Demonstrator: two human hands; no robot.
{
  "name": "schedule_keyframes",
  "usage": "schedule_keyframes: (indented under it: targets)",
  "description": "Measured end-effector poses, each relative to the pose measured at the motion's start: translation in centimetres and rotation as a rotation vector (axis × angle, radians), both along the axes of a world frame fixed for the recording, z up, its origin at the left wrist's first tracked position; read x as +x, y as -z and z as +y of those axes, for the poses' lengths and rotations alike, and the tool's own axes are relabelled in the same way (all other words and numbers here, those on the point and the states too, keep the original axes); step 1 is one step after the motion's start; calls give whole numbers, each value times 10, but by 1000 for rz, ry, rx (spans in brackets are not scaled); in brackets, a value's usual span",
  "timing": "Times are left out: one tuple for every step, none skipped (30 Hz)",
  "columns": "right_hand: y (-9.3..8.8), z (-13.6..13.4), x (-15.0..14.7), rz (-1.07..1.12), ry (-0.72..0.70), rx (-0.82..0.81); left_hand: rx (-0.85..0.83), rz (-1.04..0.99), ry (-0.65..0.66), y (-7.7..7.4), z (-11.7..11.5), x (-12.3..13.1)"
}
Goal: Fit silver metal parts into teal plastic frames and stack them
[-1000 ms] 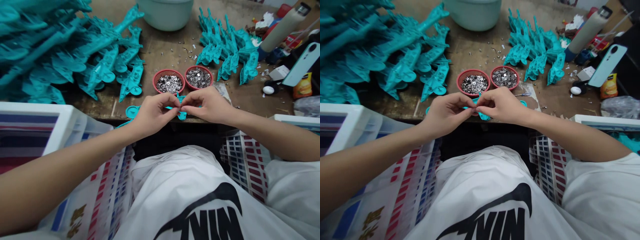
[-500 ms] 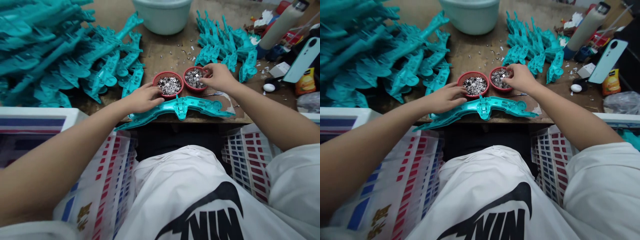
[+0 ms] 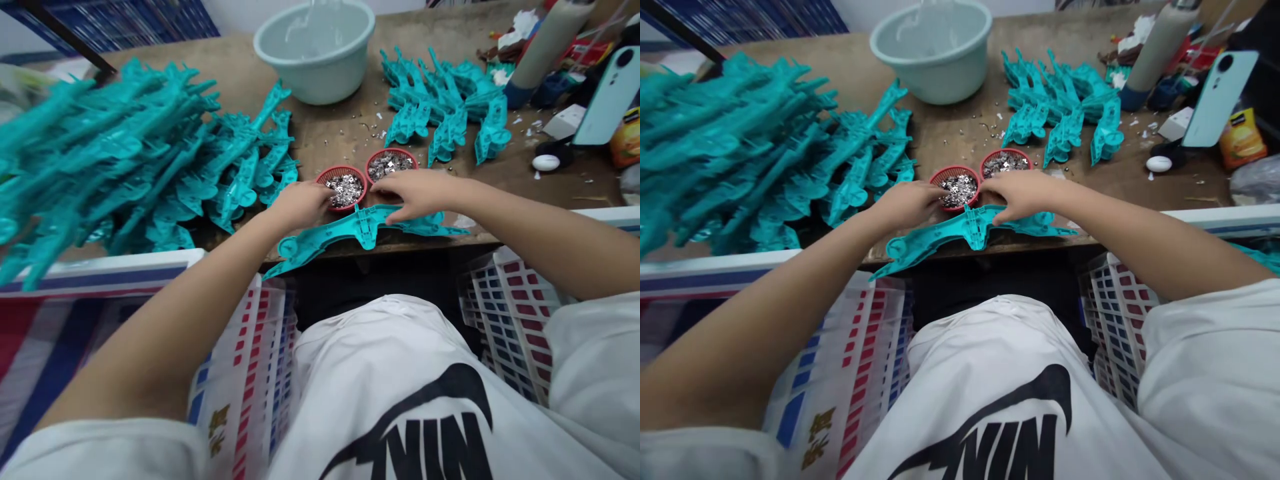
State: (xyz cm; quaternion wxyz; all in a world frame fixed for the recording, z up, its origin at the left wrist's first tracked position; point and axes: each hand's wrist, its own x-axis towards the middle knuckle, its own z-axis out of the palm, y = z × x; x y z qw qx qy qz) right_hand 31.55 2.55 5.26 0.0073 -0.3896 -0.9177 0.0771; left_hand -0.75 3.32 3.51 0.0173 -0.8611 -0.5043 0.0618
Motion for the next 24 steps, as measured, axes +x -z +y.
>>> schedule_keyframes:
  targets:
    - [1,-3,-1,-59,10,4,-6,50,-21,-3,4,8]
    - [3,-6,-1,-114,34,6,-12,101,-34,-5,8,16]
    - [4,-8,-3,-163,64,6,-19,148,-45,-5,12,23]
    - [5,-11,-4,-202,95,2,-25,178,-63,-5,16,30]
    - [5,-13,-6,-231,121,-5,-31,190,-85,-4,20,36]
    - [5,-14,-8,-249,139,-13,-40,187,-101,-3,23,41]
    - [4,-16,-11,-261,149,-23,-50,178,-110,-2,26,44]
    - [3,-18,-14,-269,155,-34,-58,168,-112,0,29,47]
    - [2,-20,-17,-276,158,-43,-60,163,-111,1,32,48]
    - [1,-22,-20,-283,163,-52,-60,168,-107,2,34,49]
    - [0,-24,-24,-294,170,-58,-57,180,-99,3,37,48]
    - [0,-27,-28,-308,180,-63,-54,195,-93,4,39,48]
    - [0,-29,-31,-322,193,-67,-52,211,-91,5,41,48]
    - [0,-31,-34,-332,203,-68,-55,226,-92,5,43,47]
    - [1,-32,-36,-336,209,-66,-60,241,-99,5,45,46]
    - [2,-33,-38,-331,212,-58,-61,252,-110,5,47,46]
    - [4,-33,-39,-320,213,-45,-54,252,-121,5,48,45]
    - [5,-33,-40,-306,213,-32,-41,241,-128,4,49,45]
    - [6,-33,-41,-293,210,-21,-20,219,-130,4,50,45]
    - [7,-33,-41,-284,209,-13,4,191,-122,3,51,45]
    - [7,-32,-41,-280,209,-9,22,162,-105,3,51,45]
    - [8,-32,-41,-279,209,-9,26,140,-80,4,51,46]
    - [8,-32,-41,-278,207,-9,16,128,-55,5,51,47]
    - [8,-32,-40,-278,204,-8,1,121,-35,6,51,48]
